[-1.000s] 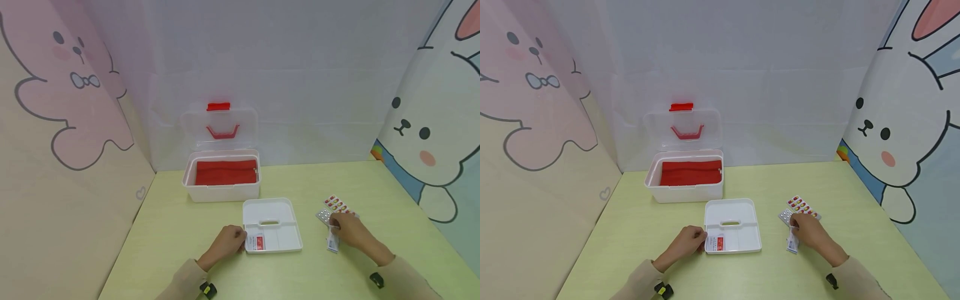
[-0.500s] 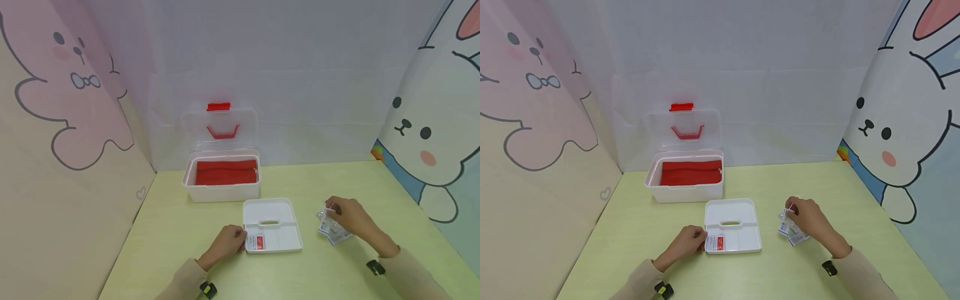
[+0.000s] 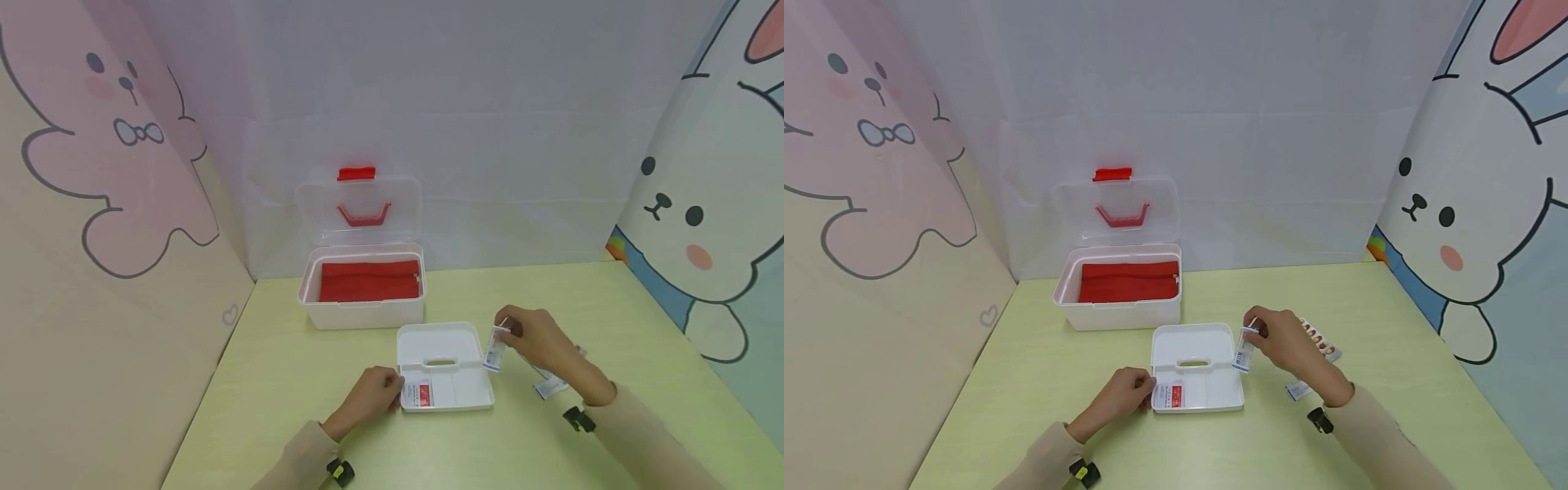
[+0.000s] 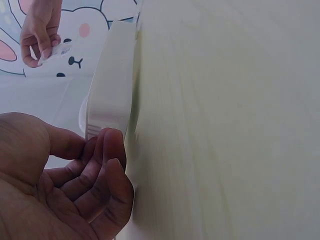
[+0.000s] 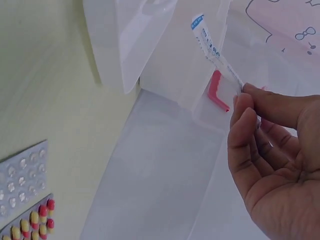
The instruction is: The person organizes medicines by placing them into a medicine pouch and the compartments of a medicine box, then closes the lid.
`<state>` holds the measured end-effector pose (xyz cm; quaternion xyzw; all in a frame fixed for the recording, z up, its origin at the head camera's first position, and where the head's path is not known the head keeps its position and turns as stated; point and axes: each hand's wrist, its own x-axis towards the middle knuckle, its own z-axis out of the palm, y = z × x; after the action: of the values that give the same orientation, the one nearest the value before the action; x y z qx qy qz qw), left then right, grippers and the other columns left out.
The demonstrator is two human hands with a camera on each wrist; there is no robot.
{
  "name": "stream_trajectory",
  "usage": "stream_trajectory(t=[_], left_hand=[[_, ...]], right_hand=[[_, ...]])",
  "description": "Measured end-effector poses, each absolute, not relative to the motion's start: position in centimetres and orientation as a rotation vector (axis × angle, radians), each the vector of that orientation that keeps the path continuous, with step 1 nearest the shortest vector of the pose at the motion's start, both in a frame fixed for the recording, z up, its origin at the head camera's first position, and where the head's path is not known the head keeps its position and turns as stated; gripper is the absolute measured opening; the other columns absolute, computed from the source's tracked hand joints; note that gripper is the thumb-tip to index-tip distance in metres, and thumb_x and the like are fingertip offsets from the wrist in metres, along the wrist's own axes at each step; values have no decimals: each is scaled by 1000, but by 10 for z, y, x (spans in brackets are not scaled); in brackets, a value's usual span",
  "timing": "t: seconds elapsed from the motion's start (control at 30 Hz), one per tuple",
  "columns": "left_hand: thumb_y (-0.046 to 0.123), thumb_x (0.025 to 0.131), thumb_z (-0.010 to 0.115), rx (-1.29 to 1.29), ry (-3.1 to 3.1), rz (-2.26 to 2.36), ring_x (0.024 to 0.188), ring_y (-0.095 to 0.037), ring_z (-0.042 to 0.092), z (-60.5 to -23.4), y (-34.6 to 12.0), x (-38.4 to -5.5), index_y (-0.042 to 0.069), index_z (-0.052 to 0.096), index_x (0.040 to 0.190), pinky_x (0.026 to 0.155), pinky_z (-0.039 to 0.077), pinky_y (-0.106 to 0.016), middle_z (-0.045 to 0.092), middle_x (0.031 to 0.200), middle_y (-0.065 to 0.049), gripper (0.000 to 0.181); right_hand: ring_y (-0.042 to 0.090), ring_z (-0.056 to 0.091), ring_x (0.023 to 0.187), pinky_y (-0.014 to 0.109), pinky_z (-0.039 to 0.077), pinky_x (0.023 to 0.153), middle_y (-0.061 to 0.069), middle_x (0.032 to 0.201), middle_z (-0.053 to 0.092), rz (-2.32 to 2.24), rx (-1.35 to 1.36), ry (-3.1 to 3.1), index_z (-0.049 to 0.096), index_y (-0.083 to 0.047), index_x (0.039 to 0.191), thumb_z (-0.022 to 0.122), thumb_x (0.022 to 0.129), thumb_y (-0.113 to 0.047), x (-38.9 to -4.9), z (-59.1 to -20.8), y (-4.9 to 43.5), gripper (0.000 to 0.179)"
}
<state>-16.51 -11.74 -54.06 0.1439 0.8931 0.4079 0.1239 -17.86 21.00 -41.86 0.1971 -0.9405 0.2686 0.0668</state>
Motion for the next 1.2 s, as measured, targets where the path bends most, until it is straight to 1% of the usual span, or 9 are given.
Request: stream_trajectory(t=[0.17,0.43,0.6,0.73,0.93,1.2], left_hand=[[23,100,53,427,2604,1193,52,-6,48,-542,-117,-165,16,63,71,47,39,-22,57,58,7,31],[23,100,53,426,2609,1187,51,-5,49,-541,-117,-165,15,64,73,47,39,-22,58,58,7,30],[23,100,53,413,2609,1189,51,-6,49,-541,-117,-165,15,64,74,47,39,-22,58,58,7,29],[22,99,53,412,2603,1196,52,-6,50,-541,-116,-164,15,65,74,47,39,-22,58,58,7,29],[22,99,53,413,2598,1200,51,-6,49,-541,-116,-163,15,64,73,46,39,-22,57,58,7,29],[20,99,54,419,2608,1195,51,-6,49,-541,-116,-163,14,64,73,46,37,-21,58,58,6,29]], right_hand=[[3,49,60,21,42,57,-5,73,66,884,667,-2825,66,-13,98,71,88,-9,-183,-424,188,12],[7,53,69,21,45,61,-2,79,67,952,708,-2904,64,-11,100,71,88,-8,-185,-436,152,14],[6,55,72,20,47,65,-3,81,67,960,750,-2945,62,-14,97,71,88,-10,-184,-449,135,14],[7,55,72,21,48,66,-3,81,67,946,784,-2948,62,-14,95,72,87,-9,-183,-455,127,13],[7,52,71,21,45,66,-6,79,64,915,801,-3010,63,-16,92,72,87,-10,-181,-463,122,13],[6,50,69,22,44,64,-5,76,63,892,941,-2991,64,-12,91,73,86,-8,-178,-474,121,11]])
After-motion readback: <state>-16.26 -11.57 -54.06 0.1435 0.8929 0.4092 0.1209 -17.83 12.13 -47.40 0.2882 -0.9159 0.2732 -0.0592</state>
